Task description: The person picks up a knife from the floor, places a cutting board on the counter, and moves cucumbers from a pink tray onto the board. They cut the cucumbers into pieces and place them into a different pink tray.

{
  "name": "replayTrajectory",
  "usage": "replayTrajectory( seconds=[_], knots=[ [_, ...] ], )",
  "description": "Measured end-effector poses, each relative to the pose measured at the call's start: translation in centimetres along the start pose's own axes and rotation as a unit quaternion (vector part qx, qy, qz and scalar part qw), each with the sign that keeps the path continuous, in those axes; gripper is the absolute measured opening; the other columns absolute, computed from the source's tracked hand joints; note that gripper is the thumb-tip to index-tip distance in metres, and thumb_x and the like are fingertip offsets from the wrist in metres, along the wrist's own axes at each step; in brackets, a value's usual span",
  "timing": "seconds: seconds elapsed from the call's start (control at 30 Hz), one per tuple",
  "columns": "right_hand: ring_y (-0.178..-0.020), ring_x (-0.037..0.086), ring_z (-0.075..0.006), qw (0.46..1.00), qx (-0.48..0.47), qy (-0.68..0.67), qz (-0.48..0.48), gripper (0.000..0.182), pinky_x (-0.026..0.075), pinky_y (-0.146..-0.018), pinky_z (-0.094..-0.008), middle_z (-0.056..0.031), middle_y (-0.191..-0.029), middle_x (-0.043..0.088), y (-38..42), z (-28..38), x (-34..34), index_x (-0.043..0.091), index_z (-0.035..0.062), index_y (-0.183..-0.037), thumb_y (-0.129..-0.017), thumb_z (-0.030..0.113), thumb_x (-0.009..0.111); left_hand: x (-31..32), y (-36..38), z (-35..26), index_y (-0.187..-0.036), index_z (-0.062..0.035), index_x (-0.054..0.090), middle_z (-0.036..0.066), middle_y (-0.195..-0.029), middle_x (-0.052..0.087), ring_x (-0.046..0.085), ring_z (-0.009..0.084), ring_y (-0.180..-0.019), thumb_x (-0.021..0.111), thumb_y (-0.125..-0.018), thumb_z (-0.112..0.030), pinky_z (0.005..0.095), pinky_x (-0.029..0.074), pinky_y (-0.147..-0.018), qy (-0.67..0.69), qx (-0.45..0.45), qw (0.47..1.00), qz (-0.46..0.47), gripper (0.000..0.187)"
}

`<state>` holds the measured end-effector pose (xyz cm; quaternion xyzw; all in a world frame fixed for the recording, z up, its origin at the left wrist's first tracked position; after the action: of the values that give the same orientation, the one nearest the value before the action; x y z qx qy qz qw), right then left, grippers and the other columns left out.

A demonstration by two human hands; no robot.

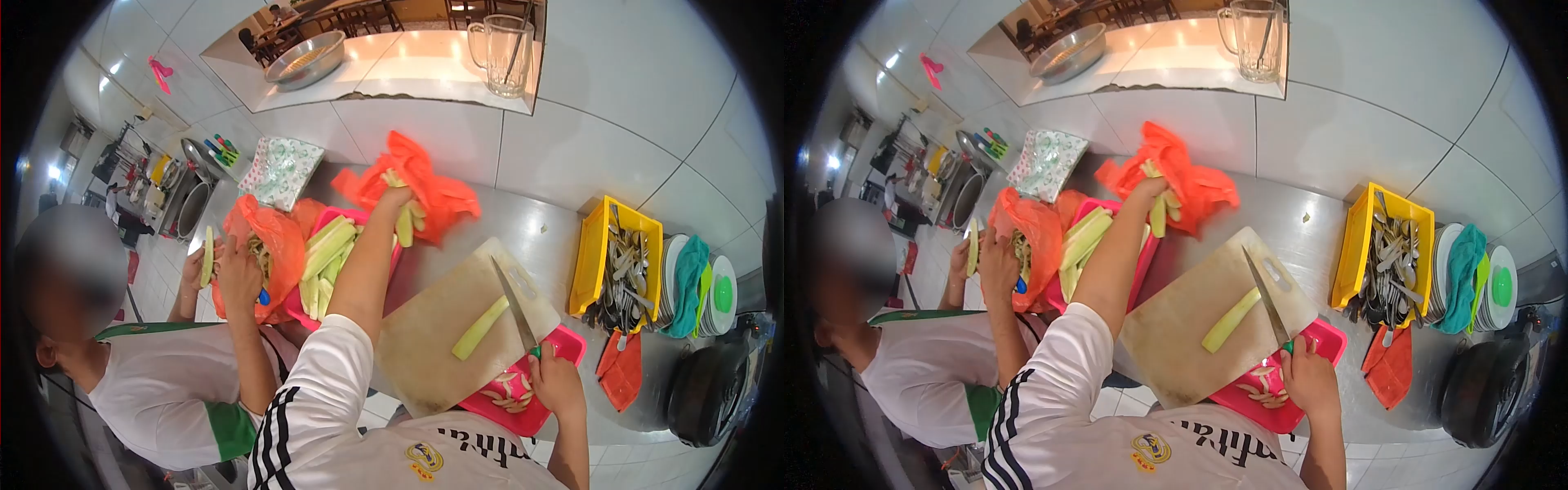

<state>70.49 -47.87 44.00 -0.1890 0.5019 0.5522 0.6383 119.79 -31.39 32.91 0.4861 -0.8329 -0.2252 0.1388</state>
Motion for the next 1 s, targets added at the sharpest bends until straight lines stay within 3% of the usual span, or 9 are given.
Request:
replayTrajectory(
  seconds=[0.17,0.37,0.5,0.57,0.63,0.73,0.83,0.93,1.0],
  knots=[
    [-0.071,0.067,-0.0484,1.0,-0.007,-0.017,-0.009,0.026,0.051,-0.066,-0.0597,-0.0271,-0.074,0.066,-0.4,0.3,-0.5,0.048,0.0001,-0.109,-0.105,0.025,0.053,8.6,5.0,0.9,-0.102,-0.0001,0.063,0.018,-0.105,0.07,0.071,0.0329,-0.099,0.063,-0.093,-0.022,0.0474,0.06,-0.085,0.15,0.084,0.973,0.155,0.023],
    [-0.07,0.067,-0.0489,1.0,-0.009,-0.002,-0.017,0.027,0.052,-0.065,-0.0594,-0.0272,-0.072,0.066,0.1,0.6,-0.6,0.049,-0.0001,-0.109,-0.104,0.026,0.054,8.4,2.6,4.6,-0.121,0.0049,0.053,0.026,-0.117,0.062,0.068,0.0414,-0.101,0.061,-0.094,-0.021,0.06,0.061,-0.076,0.223,0.026,0.974,-0.011,0.038],
    [-0.07,0.069,-0.0478,1.0,0.007,0.009,0.001,0.032,0.056,-0.067,-0.0583,-0.0267,-0.075,0.068,0.4,0.2,-0.1,0.053,-0.0007,-0.116,-0.106,0.029,0.051,7.5,4.4,1.5,-0.124,0.0019,0.053,0.027,-0.116,0.064,0.068,0.0413,-0.102,0.058,-0.098,-0.017,0.0615,0.061,-0.077,0.281,0.076,0.955,0.049,0.032],
    [-0.07,0.069,-0.0476,1.0,0.001,0.014,-0.012,0.032,0.056,-0.066,-0.0579,-0.0263,-0.074,0.068,0.4,0.2,-0.1,0.052,-0.001,-0.116,-0.106,0.029,0.051,6.9,1.7,1.2,-0.124,-0.0001,0.053,0.026,-0.121,0.065,0.069,0.041,-0.107,0.06,-0.099,-0.021,0.0605,0.062,-0.074,0.328,-0.071,0.938,-0.086,0.033],
    [-0.069,0.069,-0.0473,1.0,-0.009,0.017,-0.02,0.031,0.056,-0.066,-0.0578,-0.026,-0.074,0.068,0.5,0.4,0.0,0.053,-0.001,-0.115,-0.105,0.029,0.051,6.7,0.4,1.3,-0.135,-0.0008,0.05,0.027,-0.14,0.056,0.058,0.0451,-0.128,0.065,-0.097,-0.028,0.0679,0.055,-0.09,0.421,-0.012,0.905,-0.064,0.049],
    [-0.068,0.069,-0.0468,0.999,-0.02,0.027,-0.034,0.03,0.056,-0.065,-0.0576,-0.0255,-0.073,0.068,0.5,0.6,0.1,0.053,-0.001,-0.114,-0.105,0.028,0.052,7.9,6.0,-3.0,-0.163,-0.0069,0.022,0.024,-0.168,0.018,0.025,0.0484,-0.152,0.069,-0.093,-0.041,0.0739,0.014,-0.119,0.375,-0.135,0.91,-0.114,0.091],
    [-0.068,0.068,-0.0473,0.999,-0.015,0.026,-0.037,0.029,0.055,-0.065,-0.0583,-0.0261,-0.072,0.067,0.9,0.5,0.2,0.051,-0.0007,-0.114,-0.105,0.027,0.053,7.8,9.6,-5.6,-0.164,-0.005,0.019,0.024,-0.171,0.008,0.024,0.0489,-0.152,0.069,-0.093,-0.041,0.0687,0.018,-0.121,0.314,-0.078,0.94,-0.108,0.094],
    [-0.069,0.067,-0.048,0.999,-0.005,0.013,-0.033,0.028,0.053,-0.064,-0.0591,-0.027,-0.072,0.067,1.2,0.2,0.1,0.05,-0.0005,-0.114,-0.105,0.026,0.054,5.1,12.2,-5.8,-0.159,-0.0006,0.029,0.026,-0.164,0.03,0.041,0.0425,-0.146,0.068,-0.093,-0.041,0.0541,0.032,-0.12,0.218,-0.037,0.975,-0.039,0.086],
    [-0.069,0.067,-0.048,1.0,0.0,0.001,-0.027,0.028,0.053,-0.064,-0.0591,-0.027,-0.073,0.067,1.3,0.1,0.2,0.05,-0.0008,-0.114,-0.105,0.026,0.054,3.9,20.6,-7.7,-0.149,0.0026,0.046,0.022,-0.141,0.06,0.061,0.0322,-0.128,0.071,-0.092,-0.034,0.0389,0.044,-0.11,0.005,0.145,0.988,0.055,0.071]
  ],
)
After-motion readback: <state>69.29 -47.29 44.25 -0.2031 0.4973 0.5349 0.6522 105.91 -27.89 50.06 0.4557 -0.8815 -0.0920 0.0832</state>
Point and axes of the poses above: each hand's wrist, its own y-axis away from the middle knuckle, its own x-axis out of the palm, z = x × y, the point moved 5 cm from there along -y, towards the middle knuckle
